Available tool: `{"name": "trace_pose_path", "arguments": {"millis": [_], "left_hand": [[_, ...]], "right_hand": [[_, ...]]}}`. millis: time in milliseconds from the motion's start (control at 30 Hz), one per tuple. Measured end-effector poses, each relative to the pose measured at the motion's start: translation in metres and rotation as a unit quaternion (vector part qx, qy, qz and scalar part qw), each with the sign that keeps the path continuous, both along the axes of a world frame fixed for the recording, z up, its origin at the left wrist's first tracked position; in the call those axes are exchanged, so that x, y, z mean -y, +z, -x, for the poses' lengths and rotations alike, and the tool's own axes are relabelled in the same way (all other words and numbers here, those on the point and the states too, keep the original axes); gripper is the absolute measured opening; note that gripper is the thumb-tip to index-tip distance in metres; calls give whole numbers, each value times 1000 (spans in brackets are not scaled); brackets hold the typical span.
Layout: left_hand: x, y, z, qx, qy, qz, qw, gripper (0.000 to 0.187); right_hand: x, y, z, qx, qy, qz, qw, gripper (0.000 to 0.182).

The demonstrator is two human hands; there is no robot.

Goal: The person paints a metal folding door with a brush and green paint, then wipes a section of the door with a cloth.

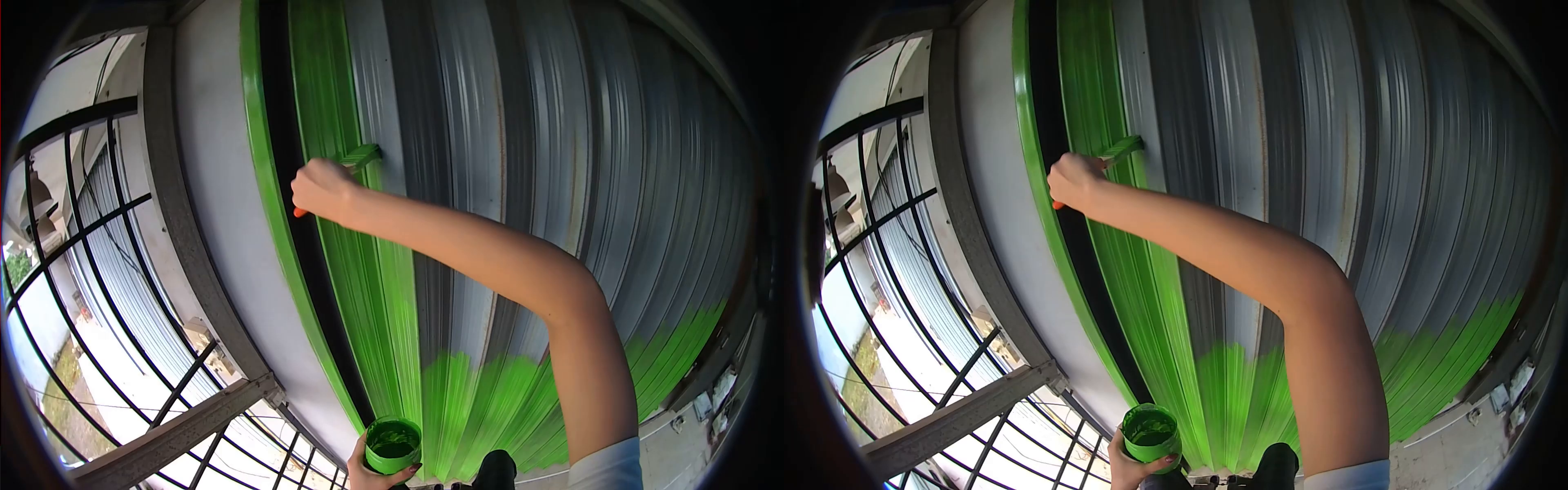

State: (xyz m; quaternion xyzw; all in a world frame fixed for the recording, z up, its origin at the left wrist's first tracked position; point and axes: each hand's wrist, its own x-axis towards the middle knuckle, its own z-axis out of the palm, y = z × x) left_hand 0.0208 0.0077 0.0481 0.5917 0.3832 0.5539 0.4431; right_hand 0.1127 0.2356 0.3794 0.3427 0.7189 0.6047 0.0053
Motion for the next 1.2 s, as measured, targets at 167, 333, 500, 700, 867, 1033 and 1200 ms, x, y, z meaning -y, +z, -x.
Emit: {"name": "trace_pose_path", "arguments": {"millis": [167, 333, 500, 700, 867, 1033, 1200], "left_hand": [[-6, -11, 6, -45, 1, 28, 999, 86], [-6, -18, 11, -59, 9, 17, 998, 86], [-11, -27, 13, -7, 2, 13, 1000, 86], [-14, -14, 7, 0, -16, 3, 1000, 75], [-8, -10, 6, 16, -14, 4, 1000, 76], [-3, -10, 11, 16, -9, 11, 1000, 76], [-6, -10, 9, 27, -11, 28, 999, 76]], "right_hand": [[-15, -97, 13, 145, -69, 144, 976, 3], [-2, -104, 11, 51, 1, 284, 957, 11], [-1, 11, 6, -39, -10, 141, 989, 19], [7, 9, 19, 51, -142, -44, 988, 7], [-6, -129, 8, 108, -23, 262, 959, 11], [0, -134, -8, 17, -14, 338, 941, 18], [8, -32, -5, -23, -24, 144, 989, 16]]}}
